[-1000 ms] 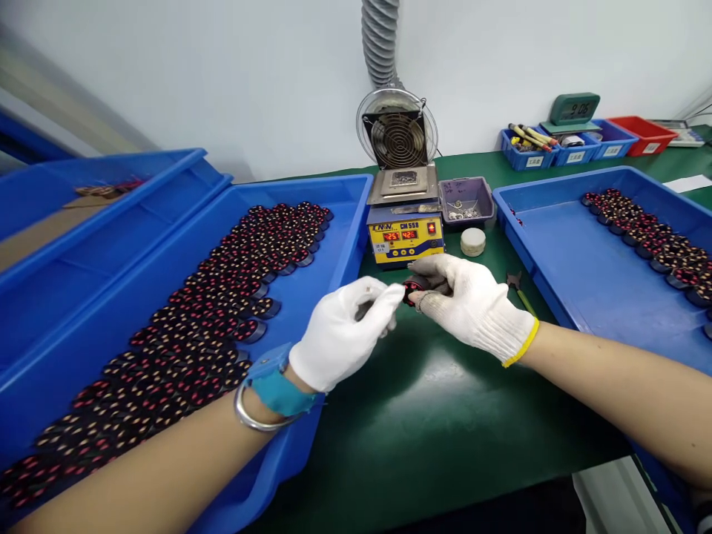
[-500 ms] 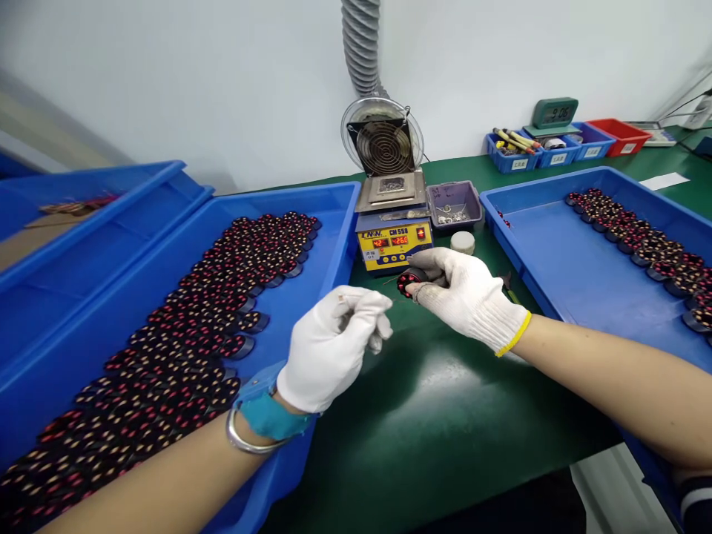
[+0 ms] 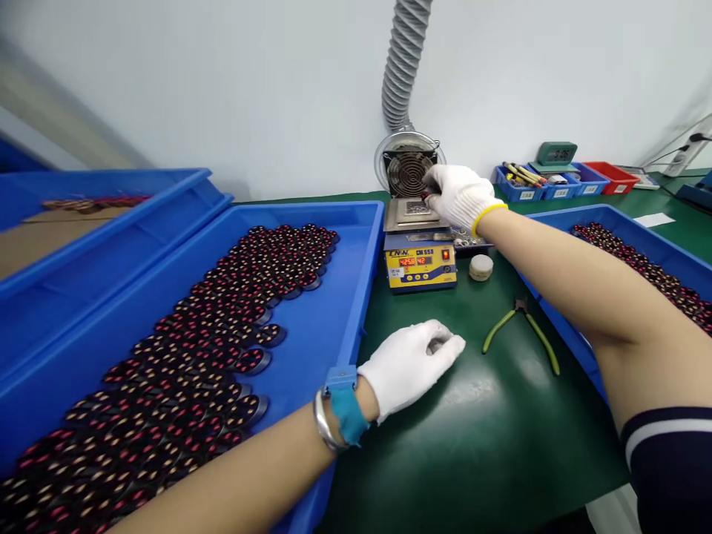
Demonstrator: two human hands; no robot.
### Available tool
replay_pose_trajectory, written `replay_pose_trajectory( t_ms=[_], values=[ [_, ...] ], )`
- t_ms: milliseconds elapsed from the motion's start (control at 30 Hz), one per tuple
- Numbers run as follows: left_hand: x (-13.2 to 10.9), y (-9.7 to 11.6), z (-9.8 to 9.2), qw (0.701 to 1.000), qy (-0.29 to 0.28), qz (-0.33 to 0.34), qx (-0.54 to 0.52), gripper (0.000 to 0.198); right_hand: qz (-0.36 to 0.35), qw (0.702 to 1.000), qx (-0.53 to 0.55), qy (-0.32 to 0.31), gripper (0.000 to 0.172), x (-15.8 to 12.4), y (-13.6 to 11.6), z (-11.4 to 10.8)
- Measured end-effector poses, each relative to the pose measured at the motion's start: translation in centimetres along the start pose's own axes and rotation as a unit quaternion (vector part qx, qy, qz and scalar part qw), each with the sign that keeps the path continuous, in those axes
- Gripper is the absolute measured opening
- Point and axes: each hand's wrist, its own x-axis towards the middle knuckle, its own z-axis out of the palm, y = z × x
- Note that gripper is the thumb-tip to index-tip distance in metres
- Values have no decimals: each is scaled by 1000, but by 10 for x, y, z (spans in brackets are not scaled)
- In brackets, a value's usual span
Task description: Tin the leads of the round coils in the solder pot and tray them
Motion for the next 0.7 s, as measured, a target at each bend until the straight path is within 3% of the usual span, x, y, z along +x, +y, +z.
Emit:
replay_pose_trajectory(
  t_ms=[100, 233, 467, 700],
  values=[
    [-1, 1, -2, 999, -27, -4, 26, 37, -16, 993, -110, -35, 35, 35, -9, 8],
    [-3, 0, 0, 998, -32, 7, 46, 40, -25, 977, -191, -92, 36, 58, -19, 22],
    [-3, -2, 4, 996, -37, 33, 75, 39, -40, 958, -240, -150, 37, 64, -35, 27],
    [-3, -2, 3, 995, -46, 36, 78, 38, -27, 956, -237, -169, 37, 64, -40, 29]
  ],
)
